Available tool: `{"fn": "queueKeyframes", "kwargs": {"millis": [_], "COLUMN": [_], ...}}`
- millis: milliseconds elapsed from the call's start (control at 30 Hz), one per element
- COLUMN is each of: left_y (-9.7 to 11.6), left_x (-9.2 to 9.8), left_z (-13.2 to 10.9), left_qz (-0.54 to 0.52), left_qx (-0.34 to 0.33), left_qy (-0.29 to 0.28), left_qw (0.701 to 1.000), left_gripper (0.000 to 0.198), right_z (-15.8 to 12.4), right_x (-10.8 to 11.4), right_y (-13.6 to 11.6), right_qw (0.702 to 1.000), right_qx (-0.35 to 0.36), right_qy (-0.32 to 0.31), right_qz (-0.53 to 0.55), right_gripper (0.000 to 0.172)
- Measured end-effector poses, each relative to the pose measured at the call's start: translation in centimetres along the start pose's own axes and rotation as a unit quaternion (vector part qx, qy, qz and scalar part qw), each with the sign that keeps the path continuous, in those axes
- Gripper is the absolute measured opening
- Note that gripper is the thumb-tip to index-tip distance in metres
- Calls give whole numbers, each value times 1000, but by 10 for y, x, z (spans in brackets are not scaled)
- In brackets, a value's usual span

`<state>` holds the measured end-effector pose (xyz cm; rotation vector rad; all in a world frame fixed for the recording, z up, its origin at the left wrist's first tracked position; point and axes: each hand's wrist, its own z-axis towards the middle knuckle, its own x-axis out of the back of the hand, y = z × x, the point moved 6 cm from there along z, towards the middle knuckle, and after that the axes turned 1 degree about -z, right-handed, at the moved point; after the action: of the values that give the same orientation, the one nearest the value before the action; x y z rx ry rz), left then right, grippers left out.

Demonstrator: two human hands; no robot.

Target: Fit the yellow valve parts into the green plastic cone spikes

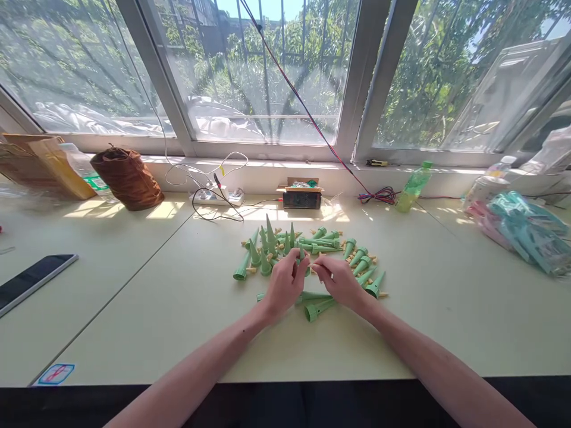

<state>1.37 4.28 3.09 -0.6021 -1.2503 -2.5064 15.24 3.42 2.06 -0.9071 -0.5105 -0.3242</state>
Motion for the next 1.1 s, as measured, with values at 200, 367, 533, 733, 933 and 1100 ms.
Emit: {"fn": "queueKeyframes", "kwargs": {"millis": [200, 367, 533, 733, 933, 1100], "left_y": [3, 3, 3, 1, -4, -4], "left_x": [-2, -3, -5, -4, -3, -3], "left_z": [0, 0, -1, 0, 1, 2], "left_qz": [0, -15, -23, -10, -35, -49], "left_qx": [-25, -42, -48, -33, 16, 11], "left_qy": [-21, -32, -35, -26, -19, -18], "left_qw": [999, 998, 998, 999, 999, 999], "left_gripper": [15, 12, 11, 14, 19, 21], "right_z": [-1, -2, -2, -1, -1, -1], "right_x": [-1, -1, -3, -4, -4, -5], "right_y": [5, 6, 8, 6, 2, 2], "right_qw": [1000, 1000, 999, 998, 998, 999], "right_qx": [-13, -26, -49, -65, -55, -43], "right_qy": [3, 4, 2, -6, -31, -33], "right_qz": [-9, -10, -18, 11, 8, 4], "right_gripper": [36, 39, 44, 44, 37, 37]}}
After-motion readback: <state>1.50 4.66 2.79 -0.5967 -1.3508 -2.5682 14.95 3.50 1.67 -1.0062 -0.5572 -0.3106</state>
